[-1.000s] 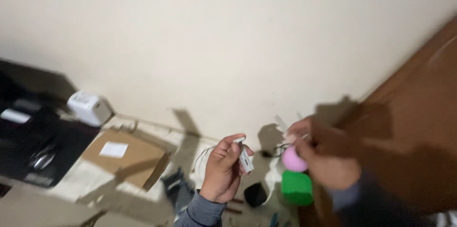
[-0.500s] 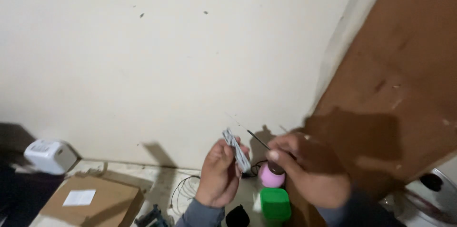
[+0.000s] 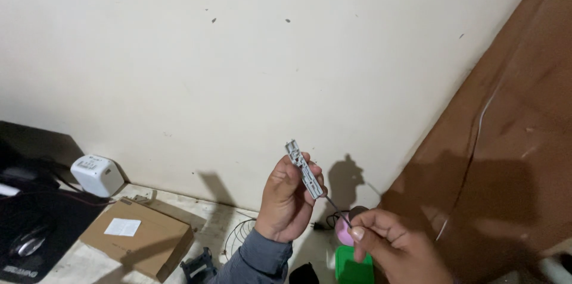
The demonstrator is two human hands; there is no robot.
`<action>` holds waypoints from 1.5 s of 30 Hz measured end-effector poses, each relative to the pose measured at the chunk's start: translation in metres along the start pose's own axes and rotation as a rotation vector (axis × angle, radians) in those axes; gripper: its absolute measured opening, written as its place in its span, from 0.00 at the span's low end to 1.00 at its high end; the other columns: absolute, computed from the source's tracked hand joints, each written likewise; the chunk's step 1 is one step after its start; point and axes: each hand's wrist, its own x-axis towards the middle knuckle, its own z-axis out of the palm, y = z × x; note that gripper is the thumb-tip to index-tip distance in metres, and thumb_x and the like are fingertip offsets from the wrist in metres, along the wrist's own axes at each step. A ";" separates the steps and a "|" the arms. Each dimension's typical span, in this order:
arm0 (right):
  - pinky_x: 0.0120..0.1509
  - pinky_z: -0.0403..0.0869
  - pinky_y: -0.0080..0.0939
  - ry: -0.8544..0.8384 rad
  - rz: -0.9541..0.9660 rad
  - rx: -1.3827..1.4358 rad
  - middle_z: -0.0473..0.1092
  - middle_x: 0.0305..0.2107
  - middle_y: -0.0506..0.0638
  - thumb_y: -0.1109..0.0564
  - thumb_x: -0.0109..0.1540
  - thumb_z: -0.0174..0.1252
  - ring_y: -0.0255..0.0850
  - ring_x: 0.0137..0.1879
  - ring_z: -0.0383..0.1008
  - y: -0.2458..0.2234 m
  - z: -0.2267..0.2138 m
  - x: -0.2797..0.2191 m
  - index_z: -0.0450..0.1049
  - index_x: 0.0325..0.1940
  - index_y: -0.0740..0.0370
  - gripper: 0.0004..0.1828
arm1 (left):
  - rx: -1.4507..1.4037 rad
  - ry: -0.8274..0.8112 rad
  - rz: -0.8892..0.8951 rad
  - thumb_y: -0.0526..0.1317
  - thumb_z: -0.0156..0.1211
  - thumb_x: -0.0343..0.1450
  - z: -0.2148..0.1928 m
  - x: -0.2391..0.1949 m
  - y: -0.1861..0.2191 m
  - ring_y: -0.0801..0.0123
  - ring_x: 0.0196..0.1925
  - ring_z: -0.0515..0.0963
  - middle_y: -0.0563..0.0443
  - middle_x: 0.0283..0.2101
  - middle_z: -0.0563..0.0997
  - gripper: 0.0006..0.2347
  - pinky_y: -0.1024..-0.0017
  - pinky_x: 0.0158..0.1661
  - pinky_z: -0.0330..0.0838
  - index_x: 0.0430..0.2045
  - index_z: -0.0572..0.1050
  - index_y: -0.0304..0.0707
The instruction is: The person removes a fiber optic stripper from a bag and uses it to strip the outer jacket from a cable. They then clean the fiber with a wipe and insert it into a mechanical connector.
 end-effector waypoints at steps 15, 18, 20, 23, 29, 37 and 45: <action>0.42 0.73 0.34 -0.028 -0.065 0.060 0.77 0.30 0.48 0.58 0.65 0.57 0.33 0.33 0.73 -0.011 0.004 -0.001 0.78 0.41 0.69 0.10 | -0.003 0.004 -0.018 0.45 0.63 0.73 0.002 -0.002 -0.016 0.65 0.39 0.80 0.48 0.40 0.84 0.14 0.68 0.40 0.75 0.47 0.74 0.37; 0.41 0.74 0.34 -0.009 -0.059 0.067 0.76 0.29 0.48 0.57 0.64 0.57 0.33 0.33 0.74 -0.012 0.005 0.000 0.78 0.41 0.69 0.11 | -0.020 -0.028 0.004 0.45 0.64 0.75 -0.001 -0.003 -0.020 0.65 0.37 0.78 0.45 0.42 0.83 0.15 0.69 0.39 0.73 0.49 0.75 0.35; 0.41 0.74 0.34 0.005 -0.048 0.056 0.76 0.28 0.48 0.57 0.64 0.58 0.33 0.33 0.74 -0.012 0.005 0.002 0.78 0.41 0.69 0.11 | -0.036 -0.056 0.017 0.44 0.64 0.76 0.002 -0.002 -0.022 0.65 0.36 0.77 0.44 0.43 0.83 0.14 0.70 0.39 0.72 0.51 0.74 0.34; 0.40 0.74 0.34 0.034 -0.031 0.033 0.75 0.26 0.48 0.57 0.64 0.59 0.34 0.32 0.75 -0.007 0.004 0.003 0.78 0.41 0.69 0.11 | -0.005 0.028 -0.011 0.45 0.65 0.71 0.008 -0.001 -0.023 0.63 0.41 0.80 0.47 0.40 0.83 0.15 0.65 0.42 0.76 0.47 0.74 0.38; 0.39 0.73 0.33 0.041 -0.074 0.029 0.75 0.24 0.48 0.57 0.64 0.59 0.33 0.32 0.75 -0.003 0.005 0.005 0.78 0.40 0.69 0.10 | -0.021 0.050 -0.034 0.43 0.64 0.72 0.005 -0.001 -0.029 0.63 0.44 0.82 0.47 0.42 0.83 0.14 0.64 0.46 0.77 0.47 0.74 0.39; 0.39 0.74 0.33 0.083 -0.128 0.107 0.75 0.25 0.48 0.60 0.65 0.58 0.33 0.33 0.75 0.010 0.003 0.008 0.77 0.40 0.71 0.08 | 0.055 0.082 -0.037 0.42 0.63 0.72 0.025 -0.002 -0.032 0.62 0.41 0.82 0.43 0.42 0.83 0.16 0.63 0.42 0.79 0.50 0.74 0.33; 0.35 0.71 0.33 0.209 -0.060 0.130 0.77 0.27 0.50 0.61 0.64 0.56 0.33 0.32 0.75 -0.001 0.001 0.009 0.77 0.44 0.69 0.09 | 0.547 0.216 -0.032 0.27 0.59 0.69 0.068 -0.010 -0.037 0.68 0.39 0.84 0.39 0.44 0.85 0.20 0.69 0.43 0.81 0.58 0.71 0.26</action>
